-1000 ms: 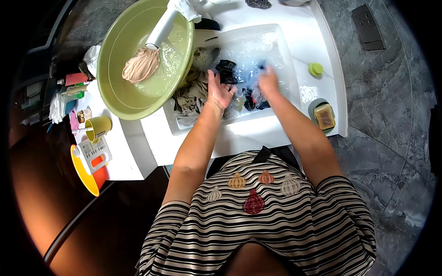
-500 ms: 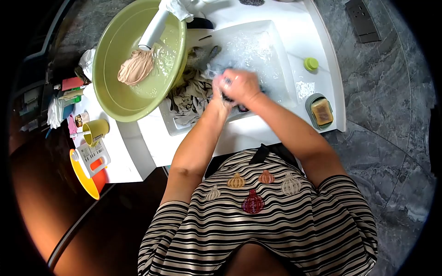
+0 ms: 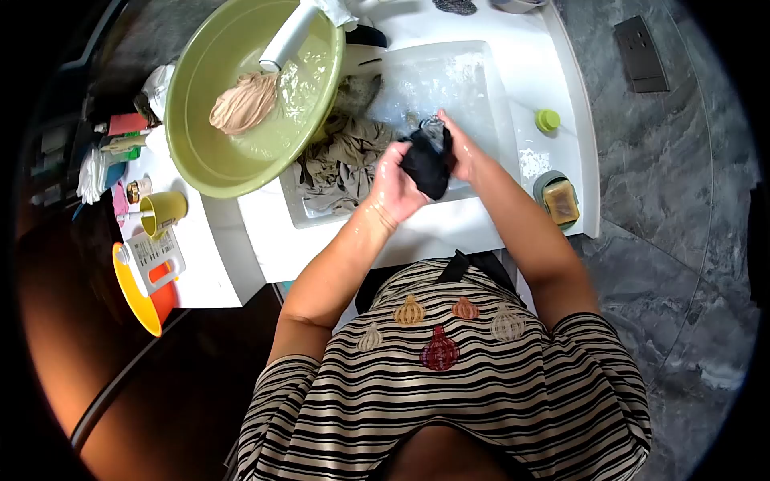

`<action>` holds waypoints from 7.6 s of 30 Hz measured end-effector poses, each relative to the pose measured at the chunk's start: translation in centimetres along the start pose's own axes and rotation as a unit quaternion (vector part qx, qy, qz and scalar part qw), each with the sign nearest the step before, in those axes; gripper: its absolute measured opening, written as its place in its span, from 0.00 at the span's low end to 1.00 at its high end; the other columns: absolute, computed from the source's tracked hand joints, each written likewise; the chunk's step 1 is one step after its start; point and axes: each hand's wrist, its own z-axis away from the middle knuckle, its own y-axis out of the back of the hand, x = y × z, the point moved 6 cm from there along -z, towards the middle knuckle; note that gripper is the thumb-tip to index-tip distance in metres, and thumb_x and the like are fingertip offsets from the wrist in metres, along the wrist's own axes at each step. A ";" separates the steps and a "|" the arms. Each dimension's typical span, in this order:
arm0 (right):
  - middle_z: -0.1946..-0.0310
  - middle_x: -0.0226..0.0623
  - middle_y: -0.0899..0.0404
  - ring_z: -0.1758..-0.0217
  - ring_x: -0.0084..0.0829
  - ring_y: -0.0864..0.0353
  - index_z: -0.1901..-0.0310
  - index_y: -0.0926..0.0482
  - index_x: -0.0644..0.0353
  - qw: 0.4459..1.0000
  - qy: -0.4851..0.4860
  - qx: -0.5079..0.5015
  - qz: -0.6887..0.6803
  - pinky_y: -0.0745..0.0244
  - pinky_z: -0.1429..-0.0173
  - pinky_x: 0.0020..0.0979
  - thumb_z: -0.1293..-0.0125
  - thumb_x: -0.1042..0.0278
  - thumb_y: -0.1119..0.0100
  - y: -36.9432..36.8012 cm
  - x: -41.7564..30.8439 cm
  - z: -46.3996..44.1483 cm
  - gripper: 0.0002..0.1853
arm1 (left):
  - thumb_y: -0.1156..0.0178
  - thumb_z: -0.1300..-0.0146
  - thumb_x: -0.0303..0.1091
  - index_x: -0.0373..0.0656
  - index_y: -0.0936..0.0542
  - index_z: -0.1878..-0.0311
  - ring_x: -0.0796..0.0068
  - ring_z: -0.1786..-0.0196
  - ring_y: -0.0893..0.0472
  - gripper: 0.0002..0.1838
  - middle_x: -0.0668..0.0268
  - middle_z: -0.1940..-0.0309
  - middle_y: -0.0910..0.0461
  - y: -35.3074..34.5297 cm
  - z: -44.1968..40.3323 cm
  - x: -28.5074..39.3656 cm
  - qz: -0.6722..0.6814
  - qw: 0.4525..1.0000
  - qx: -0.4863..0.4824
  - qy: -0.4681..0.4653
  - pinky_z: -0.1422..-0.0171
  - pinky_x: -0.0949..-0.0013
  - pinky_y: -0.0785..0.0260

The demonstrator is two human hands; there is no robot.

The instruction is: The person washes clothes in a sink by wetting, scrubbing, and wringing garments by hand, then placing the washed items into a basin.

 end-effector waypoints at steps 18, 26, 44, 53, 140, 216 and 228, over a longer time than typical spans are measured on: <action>0.65 0.35 0.20 0.62 0.24 0.25 0.55 0.24 0.68 0.849 0.378 0.037 0.367 0.29 0.53 0.28 0.48 0.68 0.42 -4.5 -7.9 10.1 0.19 | 0.42 0.36 0.41 0.43 0.29 0.41 0.60 0.46 0.22 0.22 0.59 0.47 0.23 3.4 -4.0 -3.9 0.036 0.999 0.000 -0.015 0.37 0.54 0.33; 0.49 0.55 0.26 0.47 0.54 0.25 0.33 0.42 0.58 0.673 0.352 0.309 0.572 0.30 0.44 0.43 0.50 0.66 0.36 3.5 -5.8 1.3 0.41 | 0.35 0.45 0.40 0.37 0.20 0.56 0.68 0.54 0.19 0.18 0.56 0.57 0.20 1.9 -3.5 -1.2 -0.791 0.563 0.172 -0.163 0.49 0.67 0.29; 0.63 0.42 0.21 0.60 0.43 0.20 0.61 0.23 0.56 0.670 0.501 0.072 0.543 0.25 0.54 0.35 0.51 0.71 0.42 -7.7 -1.5 7.9 0.12 | 0.51 0.42 0.71 0.48 0.26 0.47 0.62 0.58 0.23 0.36 0.61 0.55 0.24 4.2 -10.0 5.4 -0.062 0.994 -0.007 -0.092 0.55 0.57 0.26; 0.77 0.39 0.21 0.73 0.44 0.21 0.71 0.21 0.52 0.556 0.525 0.263 0.588 0.25 0.67 0.41 0.47 0.58 0.39 -7.6 -3.8 6.4 0.08 | 0.56 0.35 0.52 0.52 0.26 0.76 0.67 0.72 0.26 0.19 0.67 0.78 0.28 5.0 -12.8 3.8 0.033 0.985 -0.055 -0.157 0.65 0.62 0.31; 0.67 0.54 0.20 0.60 0.53 0.22 0.65 0.18 0.57 0.703 0.327 0.365 0.516 0.28 0.51 0.43 0.38 0.44 0.55 4.9 -8.2 -1.8 0.24 | 0.55 0.32 0.48 0.44 0.21 0.59 0.62 0.55 0.20 0.19 0.61 0.59 0.19 0.9 -8.0 4.6 -0.054 0.977 0.108 -0.178 0.43 0.57 0.30; 0.72 0.51 0.20 0.64 0.49 0.20 0.67 0.20 0.55 0.723 0.352 0.327 0.496 0.26 0.56 0.40 0.42 0.48 0.45 3.5 -8.7 -1.1 0.17 | 0.55 0.36 0.50 0.42 0.23 0.54 0.61 0.55 0.20 0.22 0.60 0.58 0.19 -0.2 -6.0 3.9 -0.094 0.985 0.088 -0.115 0.45 0.57 0.29; 0.55 0.56 0.23 0.50 0.53 0.23 0.43 0.29 0.55 0.693 0.311 0.234 0.607 0.28 0.46 0.46 0.43 0.72 0.50 10.4 -3.7 -4.2 0.23 | 0.51 0.46 0.74 0.52 0.72 0.26 0.49 0.24 0.69 0.59 0.49 0.26 0.77 6.4 -6.1 7.6 -0.121 0.959 0.129 -0.220 0.25 0.43 0.67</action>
